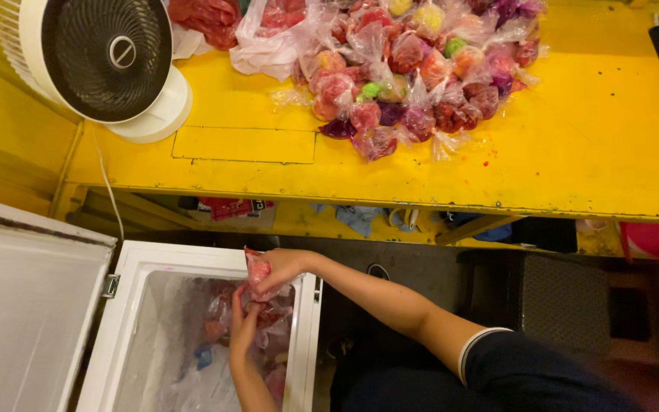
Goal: The person repeatedly reaches into a white chest freezer to retrieve plastic bags containing raw meat and places them onto a yellow table. They arrange the bags on the table and occasionally return them to the freezer.
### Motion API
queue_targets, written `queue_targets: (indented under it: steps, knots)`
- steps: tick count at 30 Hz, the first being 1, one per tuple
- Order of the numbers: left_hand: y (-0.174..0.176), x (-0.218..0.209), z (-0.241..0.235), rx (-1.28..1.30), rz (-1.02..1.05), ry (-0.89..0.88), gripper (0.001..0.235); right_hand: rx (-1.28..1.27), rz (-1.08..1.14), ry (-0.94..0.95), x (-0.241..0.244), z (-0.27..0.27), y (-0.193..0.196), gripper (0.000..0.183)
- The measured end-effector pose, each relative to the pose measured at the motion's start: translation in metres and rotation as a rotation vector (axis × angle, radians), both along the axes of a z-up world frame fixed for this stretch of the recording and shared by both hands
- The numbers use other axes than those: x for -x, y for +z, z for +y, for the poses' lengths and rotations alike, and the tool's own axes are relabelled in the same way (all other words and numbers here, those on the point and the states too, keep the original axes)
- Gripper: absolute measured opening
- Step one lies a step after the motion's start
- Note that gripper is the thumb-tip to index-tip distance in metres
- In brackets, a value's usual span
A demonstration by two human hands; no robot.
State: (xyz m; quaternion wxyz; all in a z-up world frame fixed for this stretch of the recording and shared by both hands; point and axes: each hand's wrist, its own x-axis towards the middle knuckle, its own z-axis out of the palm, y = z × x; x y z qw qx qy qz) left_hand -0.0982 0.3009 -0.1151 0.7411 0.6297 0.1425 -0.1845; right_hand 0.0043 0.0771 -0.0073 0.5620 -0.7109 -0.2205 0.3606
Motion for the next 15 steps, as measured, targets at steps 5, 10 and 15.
queue_targets:
  steps: [5,10,15]
  knots:
    - [0.045,-0.029,-0.055,0.040,-0.149,-0.031,0.057,-0.363,0.137,-0.119,-0.018,-0.060,0.003,0.023]
    - [0.064,-0.078,-0.117,0.010,-0.194,-0.140,0.052,-0.467,-0.035,-0.264,-0.039,-0.144,-0.001,0.018]
    - [0.076,-0.123,-0.200,0.056,-0.216,-0.262,0.051,-0.334,-0.195,-0.534,-0.047,-0.242,-0.013,0.030]
